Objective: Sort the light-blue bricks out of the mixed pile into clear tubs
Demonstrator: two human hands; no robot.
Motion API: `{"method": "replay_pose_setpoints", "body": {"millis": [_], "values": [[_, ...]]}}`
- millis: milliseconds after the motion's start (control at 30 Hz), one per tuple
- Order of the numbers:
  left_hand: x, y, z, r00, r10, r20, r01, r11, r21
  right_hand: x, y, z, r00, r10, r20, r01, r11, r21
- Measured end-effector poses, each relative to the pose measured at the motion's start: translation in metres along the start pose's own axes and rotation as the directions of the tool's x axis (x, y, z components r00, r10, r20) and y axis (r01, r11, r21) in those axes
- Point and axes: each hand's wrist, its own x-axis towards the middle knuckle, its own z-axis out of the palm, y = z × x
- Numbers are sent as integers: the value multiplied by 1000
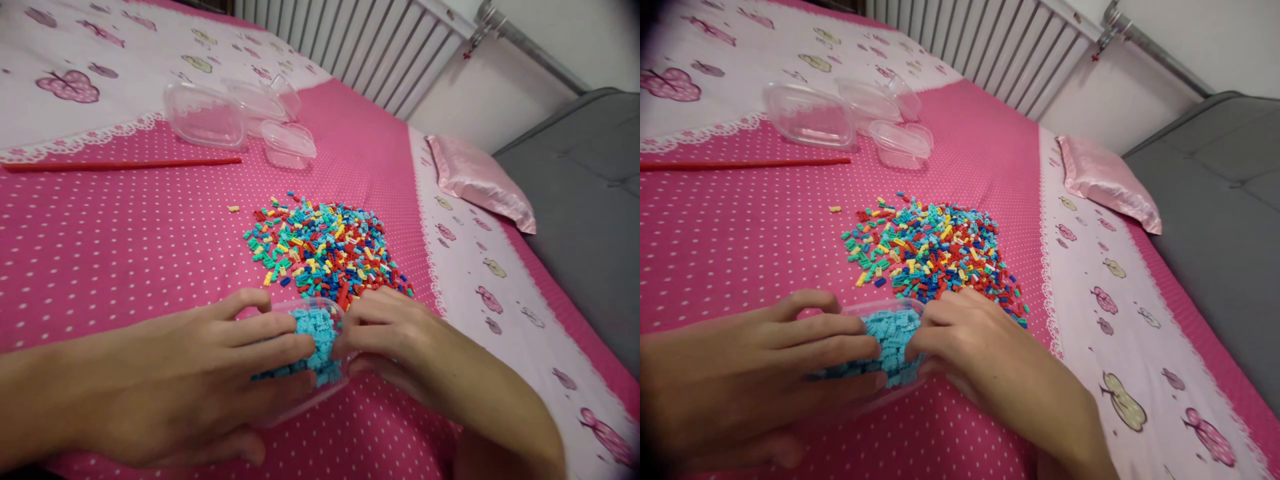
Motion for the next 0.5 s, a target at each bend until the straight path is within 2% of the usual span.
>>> {"method": "replay_pose_setpoints", "body": {"millis": [300,433,500], "values": [[-2,0,4,999,3,54,-7,997,77,5,-4,1,1000,-20,4,20,1000,-15],[-2,2,3,998,-10,56,6,998,69,-1,-2,-9,1000,9,-4,-9,1000,-18],[-3,3,5,999,-15,38,12,998,64,-8,4,-18,997,59,-54,-60,998,-25]]}}
